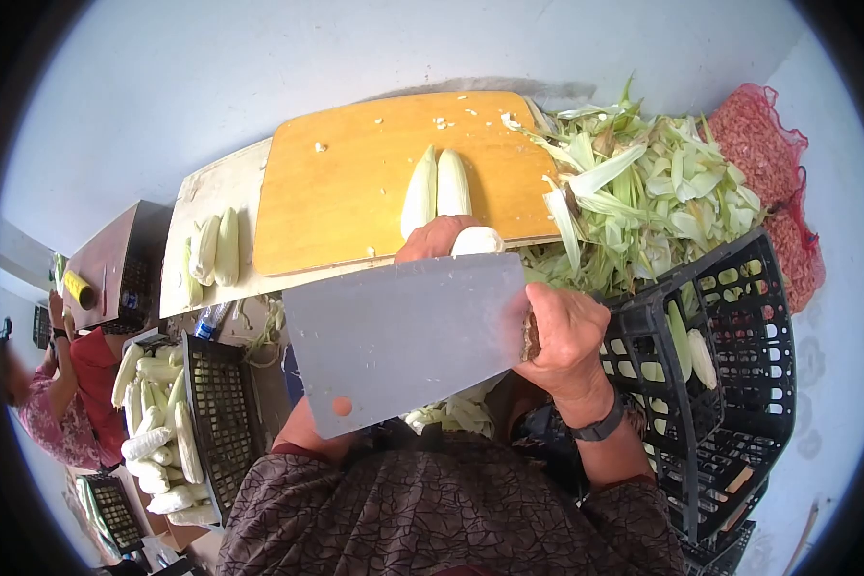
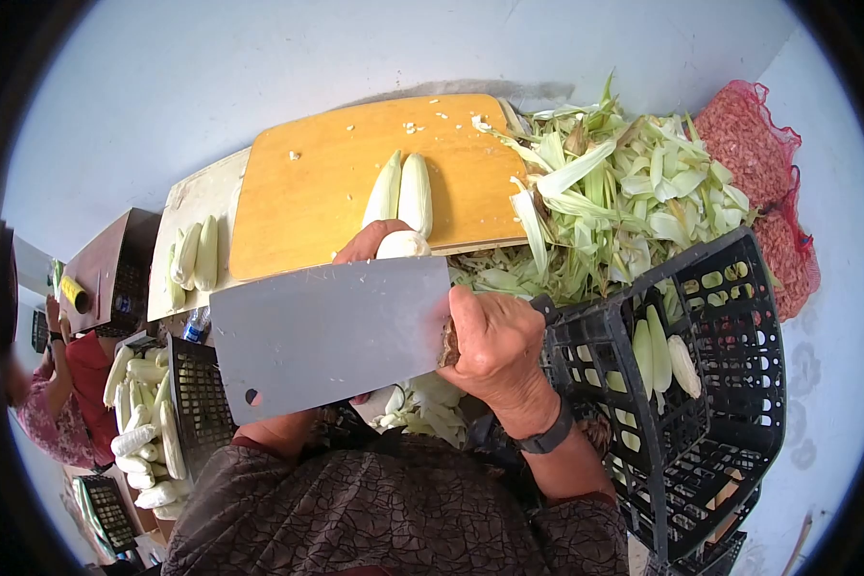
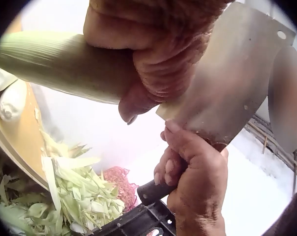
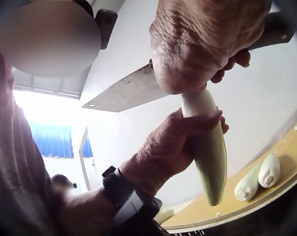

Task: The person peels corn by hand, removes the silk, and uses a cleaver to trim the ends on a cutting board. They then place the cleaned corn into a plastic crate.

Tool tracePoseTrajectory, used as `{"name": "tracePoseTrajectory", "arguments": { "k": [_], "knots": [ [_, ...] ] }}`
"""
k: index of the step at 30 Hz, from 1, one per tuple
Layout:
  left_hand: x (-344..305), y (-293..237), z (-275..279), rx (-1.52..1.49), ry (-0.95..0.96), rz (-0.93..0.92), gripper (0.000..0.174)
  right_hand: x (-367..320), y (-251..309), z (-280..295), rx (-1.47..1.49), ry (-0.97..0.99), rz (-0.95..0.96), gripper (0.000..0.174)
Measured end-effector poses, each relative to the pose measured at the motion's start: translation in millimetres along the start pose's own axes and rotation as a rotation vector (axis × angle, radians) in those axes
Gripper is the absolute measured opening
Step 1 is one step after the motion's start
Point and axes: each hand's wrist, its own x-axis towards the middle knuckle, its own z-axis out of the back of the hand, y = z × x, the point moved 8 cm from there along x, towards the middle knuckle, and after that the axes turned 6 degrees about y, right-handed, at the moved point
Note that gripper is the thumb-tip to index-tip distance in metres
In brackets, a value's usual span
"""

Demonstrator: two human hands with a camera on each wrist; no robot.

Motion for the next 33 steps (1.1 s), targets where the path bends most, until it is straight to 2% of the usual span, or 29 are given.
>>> {"name": "tracePoseTrajectory", "arguments": {
  "k": [2, 4, 11, 20, 21, 22, 23, 24, 25, 26, 27, 29, 30, 33],
  "knots": [
    [-1, -3, 1, -0.006, -0.005, 0.024, 0.034, 2, 0, 1, -0.01, -0.003, 0.015, 0.034],
    [-2, -6, 3, 0.163, 0.002, 0.11, 0.034, 2, -6, -1, 0.029, -0.013, -0.001, 0.031],
    [-2, -13, 3, 0.203, 0.044, 0.075, 0.036, 3, -13, -13, 0.069, 0.004, -0.053, 0.015],
    [-7, 0, 10, 0.251, 0.117, 0.043, 0.038, 1, -18, -13, 0.05, 0.018, -0.06, 0.011],
    [-10, 7, 2, -0.057, 0.248, -0.069, 0.039, 1, -25, -15, 0.049, 0.019, -0.06, 0.011],
    [-14, -1, -3, -0.367, 0.377, -0.18, 0.04, -2, -50, -22, -0.138, 0.071, -0.207, 0.01],
    [-18, -9, -8, -0.234, 0.391, -0.248, 0.042, -5, -75, -24, -0.322, 0.119, -0.365, 0.009],
    [-20, -26, -12, -0.098, 0.41, -0.321, 0.043, -3, -97, -14, -0.32, 0.124, -0.508, 0.007],
    [-17, -28, -8, -0.085, 0.355, -0.252, 0.043, -5, -99, -5, -0.151, -0.058, -0.588, 0.008],
    [-6, 2, -9, -0.29, 0.373, -0.001, 0.045, -6, -100, 4, 0.011, -0.177, -0.622, 0.01],
    [-4, 3, -4, -0.339, 0.346, 0.037, 0.044, -2, -93, 2, 0.016, -0.162, -0.613, 0.01],
    [1, 4, 9, -0.346, 0.33, 0.064, 0.043, 0, -89, -5, 0.285, -0.263, -0.672, 0.014],
    [2, 3, 14, -0.414, 0.301, 0.041, 0.044, -1, -89, -8, 0.297, -0.275, -0.672, 0.014],
    [1, 0, 18, -0.568, 0.274, 0.046, 0.047, -9, -99, -22, 0.41, -0.198, -0.728, 0.016]
  ]
}}
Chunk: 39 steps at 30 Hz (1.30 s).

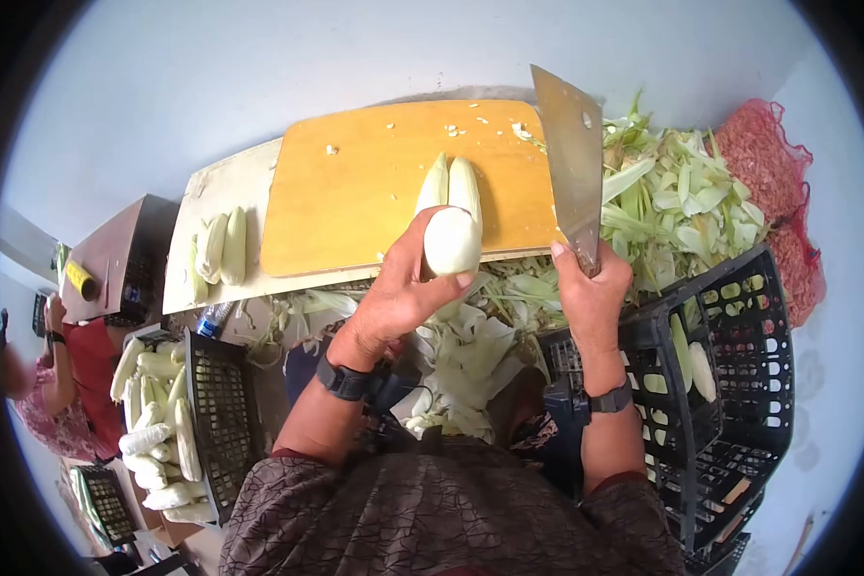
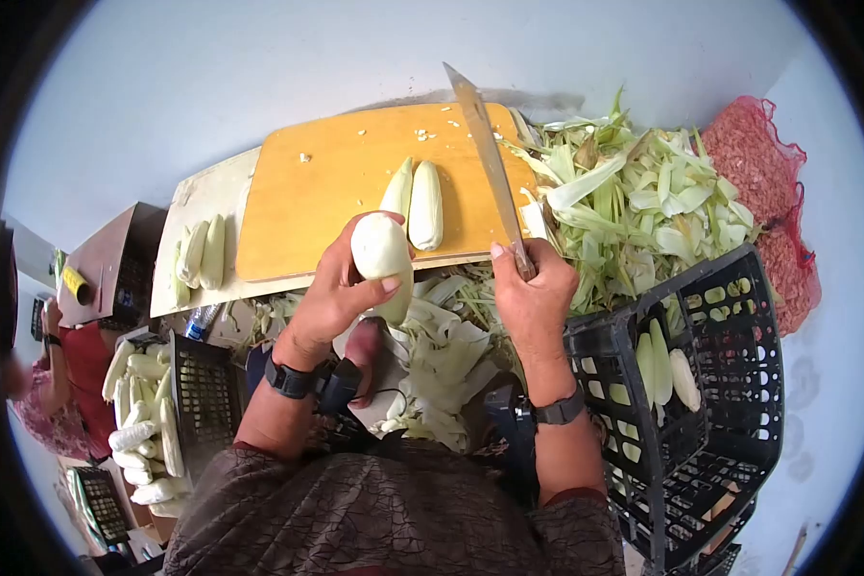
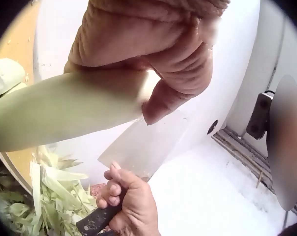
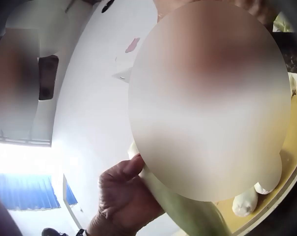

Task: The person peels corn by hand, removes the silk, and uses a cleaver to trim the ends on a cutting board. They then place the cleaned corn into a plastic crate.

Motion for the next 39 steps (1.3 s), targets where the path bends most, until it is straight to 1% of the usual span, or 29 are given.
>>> {"name": "tracePoseTrajectory", "arguments": {
  "k": [1, 2, 5, 6, 7, 8, 9, 10, 11, 12, 13, 14, 15, 16, 17, 18, 22, 24, 32, 36, 39],
  "knots": [
    [-1, 1, -1, -0.07, 0.007, 0.021, 0.049, -1, -1, -1, 0.061, 0.005, 0.001, 0.015],
    [-2, 2, 0, -0.071, -0.001, 0.02, 0.049, -3, -2, -3, 0.128, 0.006, -0.001, 0.015],
    [-2, 4, 0, -0.017, 0.003, 0.037, 0.053, -9, 7, -1, 0.078, 0.013, -0.005, 0.013],
    [-1, 5, 2, 0.092, -0.014, 0.032, 0.053, -11, 9, -1, 0.076, 0.014, -0.005, 0.013],
    [0, 5, 3, 0.199, -0.03, 0.027, 0.052, -14, 18, -1, 0.01, 0.01, 0.089, 0.012],
    [1, 7, 3, 0.197, -0.03, 0.027, 0.052, -18, 27, -1, -0.056, 0.007, 0.184, 0.013],
    [1, 2, 3, 0.291, -0.046, -0.031, 0.051, -20, 28, -1, -0.057, 0.008, 0.184, 0.013],
    [1, -3, 3, 0.387, -0.061, -0.089, 0.051, -25, 33, -3, -0.074, 0.032, 0.26, 0.017],
    [-1, -2, 4, 0.387, -0.061, -0.089, 0.051, -29, 38, -5, -0.091, 0.057, 0.336, 0.022],
    [-4, -2, 3, 0.2, -0.005, -0.13, 0.052, -32, 40, -10, -0.05, 0.106, 0.384, 0.03],
    [-6, -1, 1, 0.012, 0.051, -0.17, 0.053, -33, 42, -10, -0.05, 0.107, 0.383, 0.03],
    [-3, 34, -5, -0.621, -0.043, 0.044, 0.048, -37, 55, -11, -0.102, 0.114, 0.482, 0.031],
    [1, 36, -4, -0.621, -0.044, 0.045, 0.048, -42, 65, -13, -0.153, 0.12, 0.58, 0.031],
    [7, 24, 6, -0.021, -0.1, -0.042, 0.044, -46, 65, -15, -0.172, 0.144, 0.607, 0.035],
    [9, 11, 5, 0.579, -0.147, -0.129, 0.04, -47, 67, -14, -0.172, 0.141, 0.604, 0.035],
    [9, 16, 8, 0.475, -0.215, -0.078, 0.04, -49, 73, -14, -0.181, 0.168, 0.625, 0.037],
    [14, 16, 1, 0.471, -0.133, -0.111, 0.04, -53, 76, -19, -0.213, 0.205, 0.66, 0.042],
    [5, 2, 0, 0.656, -0.386, -0.113, 0.029, -54, 76, -18, -0.222, 0.206, 0.662, 0.042],
    [-2, 6, -3, 0.656, -0.413, -0.048, 0.03, -55, 79, -18, -0.244, 0.212, 0.677, 0.041],
    [-4, 8, -2, 0.656, -0.433, -0.011, 0.03, -58, 84, -18, -0.235, 0.21, 0.699, 0.037],
    [-1, 10, 0, 0.644, -0.443, -0.024, 0.029, -60, 88, -18, -0.251, 0.231, 0.706, 0.037]
  ]
}}
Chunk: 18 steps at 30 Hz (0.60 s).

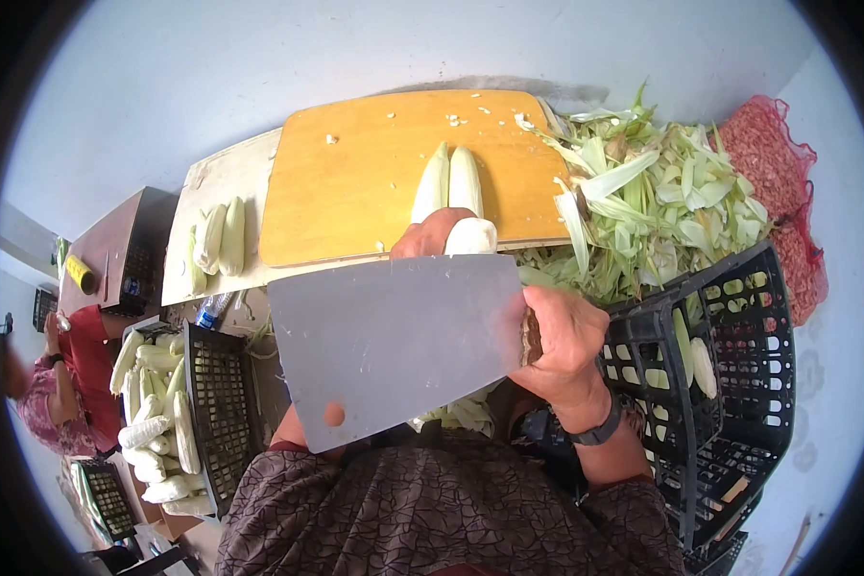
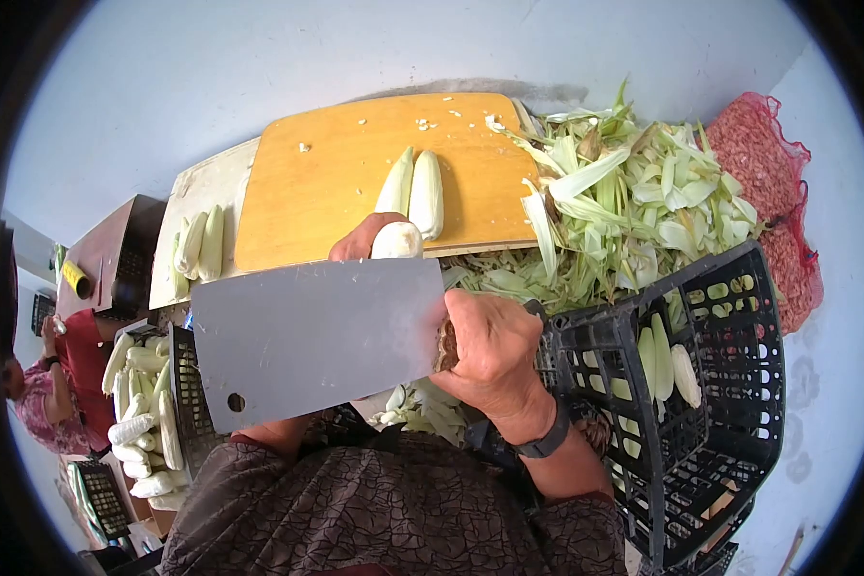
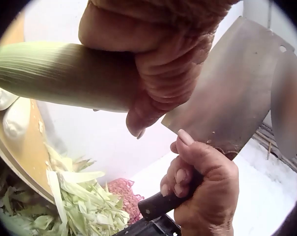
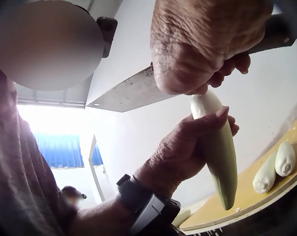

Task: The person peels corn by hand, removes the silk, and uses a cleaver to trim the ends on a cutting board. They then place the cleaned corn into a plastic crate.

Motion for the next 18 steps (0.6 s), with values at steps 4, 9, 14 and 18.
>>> {"name": "tracePoseTrajectory", "arguments": {
  "k": [4, 9, 14, 18],
  "knots": [
    [-2, 4, -3, -0.016, 0.023, 0.055, 0.028, -4, -3, -4, -0.065, 0.003, 0.003, 0.04],
    [-4, -6, 0, 0.096, -0.018, -0.007, 0.031, -1, -2, -3, -0.047, 0.021, -0.016, 0.038],
    [-5, -12, 8, -0.01, 0.099, -0.03, 0.037, 1, 0, -4, -0.064, 0.068, -0.014, 0.035],
    [-20, -43, 3, 0.085, 0.225, -0.58, 0.048, 0, -55, -9, -0.205, -0.006, -0.231, 0.02]
  ]
}}
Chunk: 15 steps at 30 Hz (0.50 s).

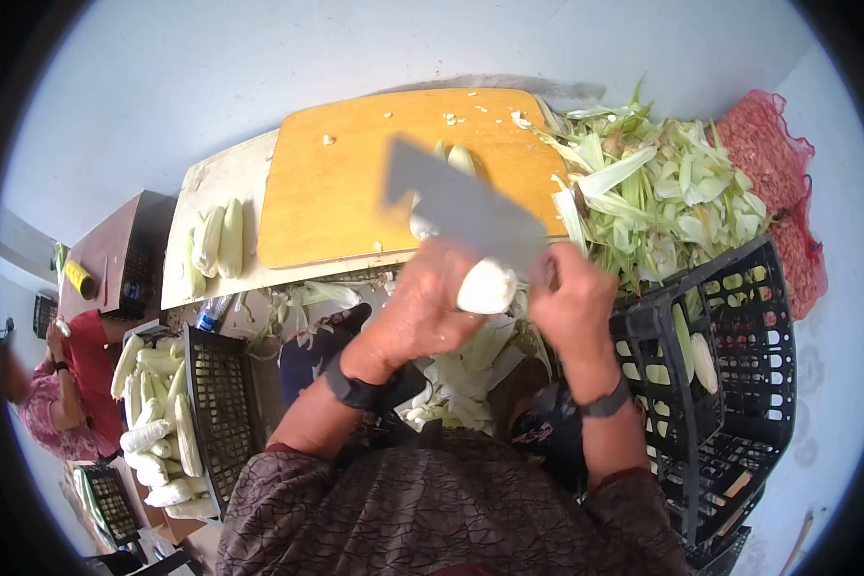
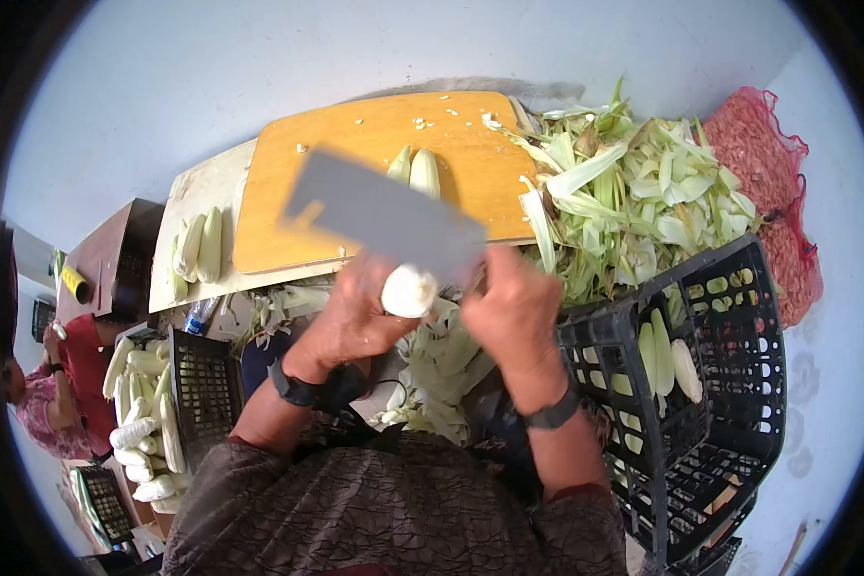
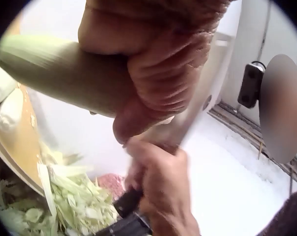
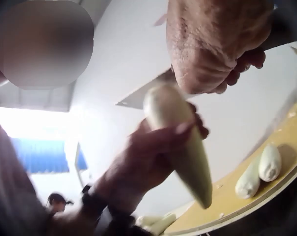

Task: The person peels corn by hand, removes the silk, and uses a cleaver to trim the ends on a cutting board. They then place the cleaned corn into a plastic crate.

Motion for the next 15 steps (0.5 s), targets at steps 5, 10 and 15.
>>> {"name": "tracePoseTrajectory", "arguments": {
  "k": [5, 10, 15],
  "knots": [
    [1, 34, 6, -0.458, 0.021, 0.472, 0.044, -4, -40, 2, 0.306, -0.144, -0.484, 0.017],
    [-4, 54, 22, -0.838, -0.233, 0.558, 0.039, -13, -73, -36, 0.312, -0.013, -0.674, 0.025],
    [-15, 81, 28, -1.193, -0.459, 0.574, 0.048, -26, -110, -66, 0.145, 0.124, -0.91, 0.037]
  ]
}}
